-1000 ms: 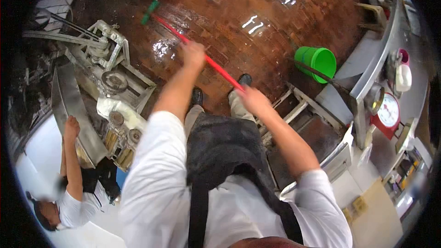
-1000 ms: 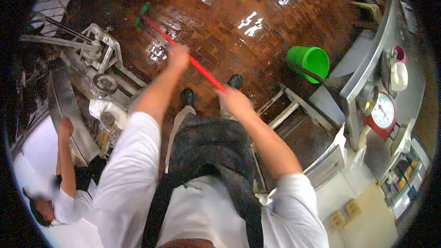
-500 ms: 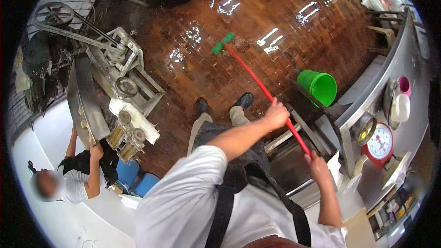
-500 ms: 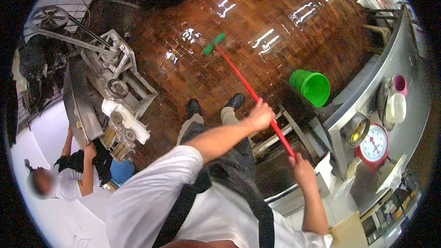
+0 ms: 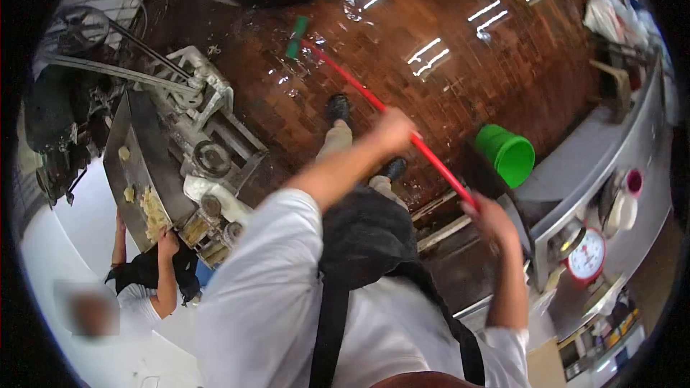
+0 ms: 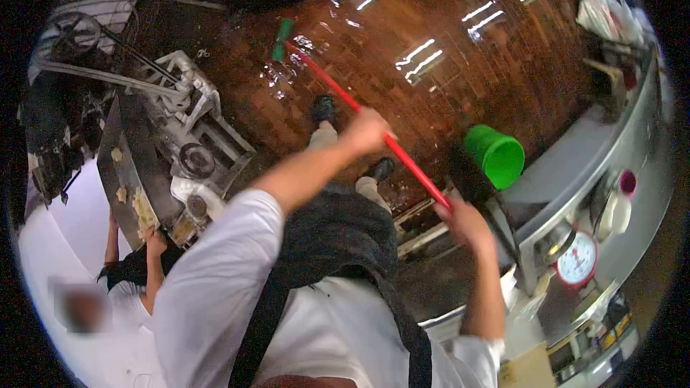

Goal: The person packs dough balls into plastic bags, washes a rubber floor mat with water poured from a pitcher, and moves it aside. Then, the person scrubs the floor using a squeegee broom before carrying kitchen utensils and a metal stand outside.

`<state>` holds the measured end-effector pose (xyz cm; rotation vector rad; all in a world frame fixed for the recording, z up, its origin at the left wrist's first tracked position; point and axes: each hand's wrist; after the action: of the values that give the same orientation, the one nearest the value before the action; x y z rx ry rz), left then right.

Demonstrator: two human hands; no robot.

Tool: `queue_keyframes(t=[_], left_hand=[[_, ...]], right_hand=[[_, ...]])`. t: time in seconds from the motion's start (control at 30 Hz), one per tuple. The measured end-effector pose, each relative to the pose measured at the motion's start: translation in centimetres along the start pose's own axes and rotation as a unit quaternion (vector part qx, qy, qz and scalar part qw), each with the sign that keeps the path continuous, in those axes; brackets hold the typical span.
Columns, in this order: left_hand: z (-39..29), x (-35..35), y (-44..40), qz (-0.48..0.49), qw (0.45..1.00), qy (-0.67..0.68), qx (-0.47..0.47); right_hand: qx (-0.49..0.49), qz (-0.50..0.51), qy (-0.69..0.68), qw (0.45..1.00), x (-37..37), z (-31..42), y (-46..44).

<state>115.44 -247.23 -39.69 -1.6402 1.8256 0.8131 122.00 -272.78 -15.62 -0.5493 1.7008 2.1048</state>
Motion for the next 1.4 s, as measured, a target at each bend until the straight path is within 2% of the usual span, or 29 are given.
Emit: queue_keyframes(t=[0.1,0.2,0.23,0.27,0.33,0.37,0.4,0.43,0.47,0.5,0.53,0.57,0.6,0.63,0.67,0.7,0.77,0.8,0.87,0.93,0.97,1.1,1.13,1.2,1.27,1.3,1.33,1.37,1.4], left_hand=[[-6.0,1.8,-1.8,0.027,0.998,0.056,0.002],[-3.1,-2.0,-3.5,0.033,0.995,0.071,-0.057],[0.1,-4.2,-3.9,0.066,0.994,0.055,-0.068],[3.9,-5.9,-3.1,-0.026,0.998,0.052,-0.037],[13.1,-8.5,-1.7,-0.042,0.998,0.021,-0.041],[17.5,-9.7,-0.5,-0.062,0.996,-0.040,-0.044],[21.6,-12.8,0.5,-0.014,0.993,-0.079,-0.085],[27.6,-11.9,3.3,-0.121,0.982,-0.085,-0.118],[32.5,-12.6,6.4,-0.188,0.952,-0.105,-0.217],[36.7,-15.7,6.7,-0.036,0.916,-0.179,-0.357],[40.2,-17.5,8.4,-0.019,0.862,-0.358,-0.360],[42.2,-19.3,9.9,-0.099,0.839,-0.433,-0.315],[43.1,-21.2,10.4,-0.137,0.850,-0.401,-0.312],[42.7,-23.1,10.2,-0.172,0.861,-0.367,-0.308],[40.9,-24.2,9.3,-0.207,0.885,-0.356,-0.218],[40.6,-22.5,9.0,-0.212,0.922,-0.185,-0.265],[31.3,-23.1,4.3,-0.242,0.960,-0.106,-0.090],[28.0,-19.7,3.3,-0.215,0.966,-0.120,-0.077],[19.6,-12.9,1.5,-0.263,0.955,-0.023,-0.135],[11.7,-9.7,-0.6,-0.227,0.963,-0.025,-0.145],[9.9,-8.3,-1.5,-0.246,0.955,-0.011,-0.166],[17.3,-8.9,-2.2,-0.239,0.961,-0.054,-0.129],[21.0,-9.1,-1.7,-0.249,0.946,-0.083,-0.189],[21.8,-12.5,-1.7,-0.272,0.928,-0.233,-0.101],[19.0,-11.2,-5.0,-0.203,0.953,-0.213,-0.076],[16.9,-9.8,-5.5,-0.113,0.980,-0.126,-0.102],[10.4,-9.5,-8.2,-0.059,0.988,-0.137,0.037],[5.5,-6.4,-9.5,-0.056,0.993,-0.079,0.061],[0.3,-1.9,-10.4,-0.058,0.998,-0.006,0.006]], right_hand=[[-0.006,-0.080,0.099,0.992,-4.2,-2.2,5.5],[0.007,-0.065,0.139,0.988,-6.9,4.5,2.9],[0.002,-0.062,0.143,0.988,-7.2,6.9,1.4],[-0.038,-0.060,0.134,0.988,-6.4,7.8,-1.2],[-0.057,-0.032,0.106,0.992,-5.0,15.7,-7.0],[-0.090,-0.051,0.079,0.992,-1.8,15.8,-10.9],[-0.075,0.027,0.102,0.992,-1.0,21.7,-14.1],[-0.069,0.063,0.080,0.992,1.7,25.6,-17.5],[-0.107,0.034,0.041,0.993,5.3,29.1,-20.2],[-0.097,0.081,0.037,0.991,7.4,34.1,-22.3],[-0.118,0.063,-0.028,0.991,10.8,37.2,-24.0],[-0.145,0.060,-0.021,0.987,11.0,41.6,-23.4],[-0.153,0.072,-0.031,0.985,13.7,43.7,-24.6],[-0.159,0.085,-0.043,0.983,15.6,44.1,-25.4],[-0.157,0.084,-0.038,0.983,14.6,43.0,-24.5],[-0.162,0.078,-0.030,0.983,12.2,41.3,-23.2],[-0.109,0.075,-0.001,0.991,5.7,37.1,-19.2],[-0.106,0.056,-0.019,0.993,2.6,32.9,-16.8],[-0.085,0.007,0.098,0.992,-1.4,24.3,-12.3],[-0.026,0.024,0.159,0.987,-4.4,19.2,-8.6],[-0.033,0.023,0.132,0.991,-4.1,18.2,-9.0],[-0.060,0.047,0.017,0.997,2.0,17.9,-17.0],[-0.091,0.029,-0.002,0.995,2.0,21.3,-18.2],[-0.154,0.002,-0.007,0.988,3.7,23.4,-20.6],[-0.222,-0.012,0.013,0.975,2.5,19.2,-21.0],[-0.164,-0.011,0.020,0.986,-1.2,15.8,-18.2],[-0.108,-0.007,0.028,0.994,-5.4,11.6,-14.2],[-0.078,-0.029,-0.007,0.996,-7.9,6.2,-10.9],[-0.088,-0.037,0.010,0.995,-9.8,0.2,-7.6]])
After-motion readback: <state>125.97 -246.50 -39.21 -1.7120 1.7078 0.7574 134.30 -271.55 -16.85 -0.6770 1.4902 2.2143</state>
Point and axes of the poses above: each hand's wrist, its own y-axis away from the middle knuckle, its own x-axis out of the palm, z = x × y, and after that the axes turned 15 degrees about -z, right-handed
